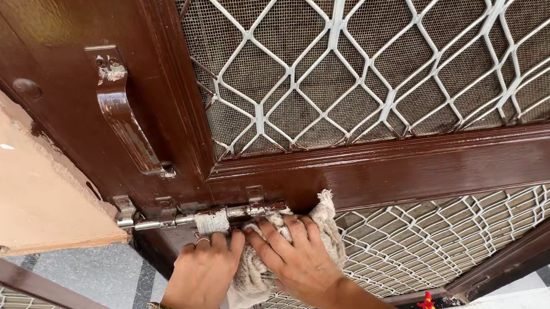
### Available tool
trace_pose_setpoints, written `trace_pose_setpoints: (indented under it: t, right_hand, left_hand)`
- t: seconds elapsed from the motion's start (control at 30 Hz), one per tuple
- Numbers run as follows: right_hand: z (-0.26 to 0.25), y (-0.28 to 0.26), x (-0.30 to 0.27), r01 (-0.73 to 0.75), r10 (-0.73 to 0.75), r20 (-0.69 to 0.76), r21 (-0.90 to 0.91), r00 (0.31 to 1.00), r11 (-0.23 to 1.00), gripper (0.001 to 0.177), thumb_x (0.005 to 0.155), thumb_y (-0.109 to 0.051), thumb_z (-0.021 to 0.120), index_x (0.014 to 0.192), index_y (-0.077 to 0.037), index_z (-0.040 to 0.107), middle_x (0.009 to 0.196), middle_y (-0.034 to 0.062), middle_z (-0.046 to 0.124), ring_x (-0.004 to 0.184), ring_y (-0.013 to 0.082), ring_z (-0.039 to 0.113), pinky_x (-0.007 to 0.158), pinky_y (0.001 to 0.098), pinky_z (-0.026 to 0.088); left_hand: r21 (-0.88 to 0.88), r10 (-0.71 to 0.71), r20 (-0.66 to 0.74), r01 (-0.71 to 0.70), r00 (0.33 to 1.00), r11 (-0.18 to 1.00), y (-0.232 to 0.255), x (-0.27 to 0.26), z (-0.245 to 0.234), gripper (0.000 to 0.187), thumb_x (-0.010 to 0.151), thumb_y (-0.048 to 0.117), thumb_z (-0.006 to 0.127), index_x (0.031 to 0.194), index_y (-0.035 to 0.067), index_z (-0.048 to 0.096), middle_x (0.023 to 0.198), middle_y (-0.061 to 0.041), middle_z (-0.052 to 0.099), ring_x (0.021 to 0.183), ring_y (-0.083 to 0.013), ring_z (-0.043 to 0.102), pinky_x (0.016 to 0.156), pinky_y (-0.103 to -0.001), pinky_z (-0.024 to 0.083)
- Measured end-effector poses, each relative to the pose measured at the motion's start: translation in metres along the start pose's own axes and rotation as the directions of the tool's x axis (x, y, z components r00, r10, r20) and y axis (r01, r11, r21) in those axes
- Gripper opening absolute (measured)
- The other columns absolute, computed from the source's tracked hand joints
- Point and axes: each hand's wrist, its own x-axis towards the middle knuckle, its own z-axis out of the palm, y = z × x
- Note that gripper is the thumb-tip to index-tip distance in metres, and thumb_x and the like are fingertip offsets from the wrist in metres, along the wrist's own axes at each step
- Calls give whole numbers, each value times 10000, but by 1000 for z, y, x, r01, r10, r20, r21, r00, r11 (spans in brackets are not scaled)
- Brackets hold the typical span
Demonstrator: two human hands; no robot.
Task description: The person wipes the wooden frame of a security door with a cloth. They then spray a liquid from a bottle onto the frame and continue wiping the surface, including the latch and handle area.
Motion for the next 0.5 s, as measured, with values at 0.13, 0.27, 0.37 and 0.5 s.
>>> trace_pose_setpoints:
  t: [0.13,0.27,0.37,0.5]
  right_hand:
    - [1,20,-20,76,-81,-38,-109,996,991,648,796,-169,667,1427,-89,545,1409,143,505,1181,396,485,1014,569,381]
    - [1,32,-37,36,-33,23,-126,999,991,652,754,-161,673,1390,-97,547,1404,156,486,1182,427,473,997,602,368]
    - [3,29,-37,-12,20,106,-74,994,997,740,710,-177,721,1414,-97,506,1412,176,444,1225,465,451,1016,629,348]
    - [5,19,-31,-74,59,169,85,984,994,916,619,-221,827,1441,-85,444,1431,207,387,1250,514,417,1023,663,330]
  left_hand:
    - [-178,-49,44,56,998,982,5,-6,-21,309,831,328,701,1007,110,569,878,-96,633,754,-278,699,637,-392,566]
    - [-196,-60,152,90,986,976,6,-17,-45,486,858,506,729,1070,104,557,999,-109,604,794,-281,696,705,-415,564]
    - [-234,-54,53,65,997,970,5,-17,-65,403,728,288,730,1049,90,589,1026,-129,619,881,-293,704,658,-407,588]
    - [-62,-160,168,172,973,983,6,-9,-101,289,787,150,674,1056,53,629,1048,-144,658,849,-257,731,589,-338,616]
